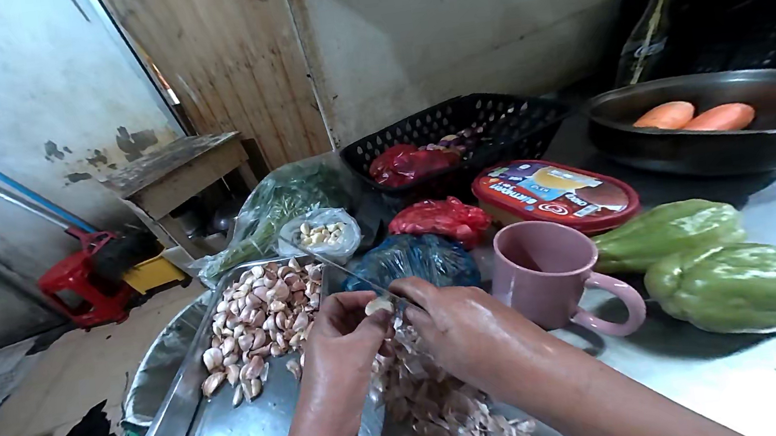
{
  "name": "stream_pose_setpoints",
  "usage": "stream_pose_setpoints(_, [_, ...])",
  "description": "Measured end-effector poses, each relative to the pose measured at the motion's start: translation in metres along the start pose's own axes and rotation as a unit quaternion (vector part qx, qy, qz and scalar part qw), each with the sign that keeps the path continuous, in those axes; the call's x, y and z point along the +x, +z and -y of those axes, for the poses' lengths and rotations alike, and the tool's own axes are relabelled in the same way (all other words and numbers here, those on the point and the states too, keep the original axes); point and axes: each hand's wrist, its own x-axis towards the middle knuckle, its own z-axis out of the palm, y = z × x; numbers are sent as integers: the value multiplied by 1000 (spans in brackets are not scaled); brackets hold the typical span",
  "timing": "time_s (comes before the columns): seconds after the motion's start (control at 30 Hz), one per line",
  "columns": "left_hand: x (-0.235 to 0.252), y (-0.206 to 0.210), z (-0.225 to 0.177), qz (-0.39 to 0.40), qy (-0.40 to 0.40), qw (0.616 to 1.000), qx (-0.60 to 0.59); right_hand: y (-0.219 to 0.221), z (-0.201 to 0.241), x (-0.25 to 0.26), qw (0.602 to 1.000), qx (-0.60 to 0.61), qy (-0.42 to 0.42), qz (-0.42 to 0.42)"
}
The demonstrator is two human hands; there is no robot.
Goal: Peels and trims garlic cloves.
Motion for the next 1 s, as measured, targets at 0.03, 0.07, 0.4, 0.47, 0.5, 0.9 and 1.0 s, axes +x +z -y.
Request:
stream_pose_setpoints(0.03, [0, -1, 0, 8, -1, 1000, 8, -3, 2, 0, 1000, 3, 12, 12])
stream_pose_setpoints(0.07, [0, -2, -1, 17, -5, 1000, 14, -4, 2, 0, 1000, 4, 11, 10])
stream_pose_setpoints(0.4, [-2, -4, -7, 97, -112, 989, -13, 5, -18, 2, 991, -8, -38, -130])
stream_pose_setpoints(0.47, [0, -6, -8, 59, -89, 990, -86, -4, -13, 1, 998, 23, 2, -66])
stream_pose_setpoints(0.5, [1, -7, -8, 46, -83, 989, -117, -7, -11, 1, 998, 41, 14, -44])
stream_pose_setpoints(0.9, [0, 12, -1, -6, -96, 981, -169, -12, -6, -4, 995, 93, 10, 28])
stream_pose_setpoints(1.0, [-5, 10, 3, -6, -74, 984, -159, -8, -7, -5, 994, 100, -36, 12])
